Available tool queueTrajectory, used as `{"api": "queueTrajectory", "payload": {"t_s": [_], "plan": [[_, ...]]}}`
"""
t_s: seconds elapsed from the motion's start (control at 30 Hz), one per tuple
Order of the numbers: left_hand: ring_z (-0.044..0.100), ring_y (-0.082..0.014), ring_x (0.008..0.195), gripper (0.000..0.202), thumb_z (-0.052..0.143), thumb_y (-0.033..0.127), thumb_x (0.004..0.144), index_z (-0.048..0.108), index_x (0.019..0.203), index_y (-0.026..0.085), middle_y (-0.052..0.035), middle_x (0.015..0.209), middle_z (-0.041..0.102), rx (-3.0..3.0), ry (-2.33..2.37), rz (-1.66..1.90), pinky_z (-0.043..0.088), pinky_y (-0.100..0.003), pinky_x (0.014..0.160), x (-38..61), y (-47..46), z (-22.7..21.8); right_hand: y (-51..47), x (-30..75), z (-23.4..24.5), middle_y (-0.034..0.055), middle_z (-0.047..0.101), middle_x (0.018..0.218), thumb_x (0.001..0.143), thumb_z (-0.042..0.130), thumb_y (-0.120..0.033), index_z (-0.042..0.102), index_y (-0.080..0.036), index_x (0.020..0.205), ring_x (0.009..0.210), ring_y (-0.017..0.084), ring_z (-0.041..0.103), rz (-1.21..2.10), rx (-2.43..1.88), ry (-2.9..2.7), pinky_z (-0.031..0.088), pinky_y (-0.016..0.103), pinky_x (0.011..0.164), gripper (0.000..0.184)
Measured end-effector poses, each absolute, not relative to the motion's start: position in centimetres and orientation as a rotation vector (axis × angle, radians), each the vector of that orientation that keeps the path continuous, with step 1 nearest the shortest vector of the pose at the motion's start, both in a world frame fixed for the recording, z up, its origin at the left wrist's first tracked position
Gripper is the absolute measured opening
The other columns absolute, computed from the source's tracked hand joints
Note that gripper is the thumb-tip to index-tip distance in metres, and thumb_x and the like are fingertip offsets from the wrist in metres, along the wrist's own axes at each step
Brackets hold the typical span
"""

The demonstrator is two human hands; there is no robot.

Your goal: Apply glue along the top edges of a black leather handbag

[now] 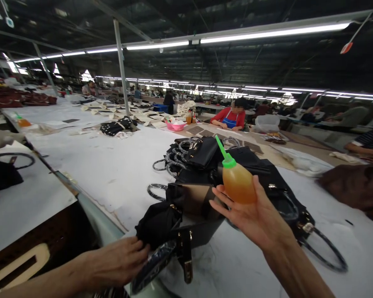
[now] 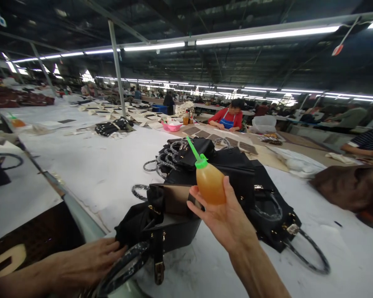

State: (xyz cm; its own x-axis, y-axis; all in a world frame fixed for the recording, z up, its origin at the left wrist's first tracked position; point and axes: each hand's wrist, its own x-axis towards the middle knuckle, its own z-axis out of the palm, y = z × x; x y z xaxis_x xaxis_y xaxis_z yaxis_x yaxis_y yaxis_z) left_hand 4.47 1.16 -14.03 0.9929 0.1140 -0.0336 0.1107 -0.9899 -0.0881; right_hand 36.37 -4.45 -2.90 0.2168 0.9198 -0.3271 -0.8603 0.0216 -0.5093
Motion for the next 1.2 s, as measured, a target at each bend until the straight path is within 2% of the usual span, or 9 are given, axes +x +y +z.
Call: {"api": "queueTrajectory", "payload": {"t_s": [0.13,0.23,0.43,0.6,0.7,0.83,0.93,1.1,1.2], "plan": [[0.062,-0.0221,0.082,0.031,0.046,0.007,0.079,0.059,0.105,0.018,-0.0070,0.094,0.066,-3.163,-1.129,0.298,0.045,-0.030,0.069,4.9,0.3,-13.6,-4.4,36.3,-3.2,0.0278,0.059,0.106,0.085,0.066,-0.047,0.061,-0.006,0.111,0.117,0.042,0.047,1.351,-0.692,-0.097,0.041,0.065,0.088,0.049],[0.064,-0.0232,0.083,0.016,0.049,0.021,0.085,0.058,0.097,0.018,-0.0071,0.087,0.067,-3.065,-1.773,0.205,0.044,-0.029,0.068,6.4,0.6,-12.5,-4.6,36.3,-3.3,0.0297,0.058,0.107,0.084,0.068,-0.046,0.061,-0.005,0.110,0.116,0.044,0.047,1.323,-0.700,-0.090,0.041,0.065,0.088,0.049],[0.063,-0.0219,0.072,0.046,0.040,0.031,0.092,0.037,0.136,0.020,-0.0039,0.072,0.065,-2.965,-1.976,-0.230,0.042,-0.028,0.066,8.9,2.5,-11.0,-5.1,36.1,-3.2,0.0318,0.059,0.103,0.083,0.069,-0.045,0.061,-0.002,0.108,0.114,0.044,0.049,1.290,-0.747,-0.101,0.044,0.062,0.088,0.050],[0.057,-0.0158,0.049,0.032,0.037,0.035,0.090,0.058,0.112,0.025,0.0019,0.054,0.055,-3.377,-1.880,-0.412,0.041,-0.023,0.051,10.1,3.7,-9.9,-5.3,35.9,-3.2,0.0308,0.060,0.100,0.082,0.069,-0.046,0.059,-0.001,0.110,0.114,0.045,0.049,1.256,-0.793,-0.108,0.045,0.062,0.087,0.054],[0.051,-0.0142,0.039,0.037,0.037,0.047,0.087,0.057,0.098,0.018,0.0033,0.050,0.050,-3.631,-2.084,-0.458,0.037,-0.020,0.038,10.5,4.7,-10.8,-5.1,35.7,-3.2,0.0306,0.059,0.101,0.082,0.070,-0.044,0.056,-0.001,0.115,0.114,0.045,0.049,1.231,-0.798,-0.102,0.046,0.062,0.086,0.056],[0.055,-0.0148,0.042,0.049,0.041,0.063,0.079,0.050,0.082,0.016,0.0004,0.052,0.056,-3.735,-2.307,-0.606,0.040,-0.021,0.038,10.3,5.7,-12.9,-4.8,35.5,-3.2,0.0303,0.058,0.104,0.082,0.070,-0.043,0.053,-0.001,0.119,0.112,0.045,0.050,1.227,-0.797,-0.090,0.047,0.062,0.085,0.058],[0.058,-0.0157,0.045,0.041,0.046,0.057,0.077,0.047,0.073,0.016,-0.0005,0.054,0.057,-3.681,-2.385,-0.591,0.042,-0.022,0.040,10.0,5.7,-13.2,-4.7,35.5,-3.3,0.0299,0.058,0.105,0.081,0.072,-0.043,0.052,-0.001,0.121,0.111,0.047,0.051,1.209,-0.812,-0.099,0.048,0.062,0.083,0.061],[0.055,-0.0146,0.043,0.013,0.045,0.024,0.075,0.048,0.064,0.017,0.0014,0.050,0.052,-3.404,-2.331,-0.307,0.038,-0.020,0.039,10.3,5.0,-11.3,-4.6,35.5,-3.4,0.0330,0.056,0.110,0.079,0.074,-0.042,0.048,0.000,0.126,0.109,0.047,0.052,1.188,-0.838,-0.126,0.049,0.062,0.082,0.068],[0.060,-0.0174,0.053,0.011,0.045,0.017,0.070,0.049,0.060,0.017,-0.0006,0.054,0.055,-3.233,-2.236,-0.165,0.043,-0.024,0.048,10.3,5.0,-10.5,-4.5,35.5,-3.4,0.0326,0.054,0.115,0.079,0.074,-0.041,0.048,-0.001,0.128,0.109,0.046,0.052,1.182,-0.843,-0.133,0.048,0.063,0.083,0.069]]}}
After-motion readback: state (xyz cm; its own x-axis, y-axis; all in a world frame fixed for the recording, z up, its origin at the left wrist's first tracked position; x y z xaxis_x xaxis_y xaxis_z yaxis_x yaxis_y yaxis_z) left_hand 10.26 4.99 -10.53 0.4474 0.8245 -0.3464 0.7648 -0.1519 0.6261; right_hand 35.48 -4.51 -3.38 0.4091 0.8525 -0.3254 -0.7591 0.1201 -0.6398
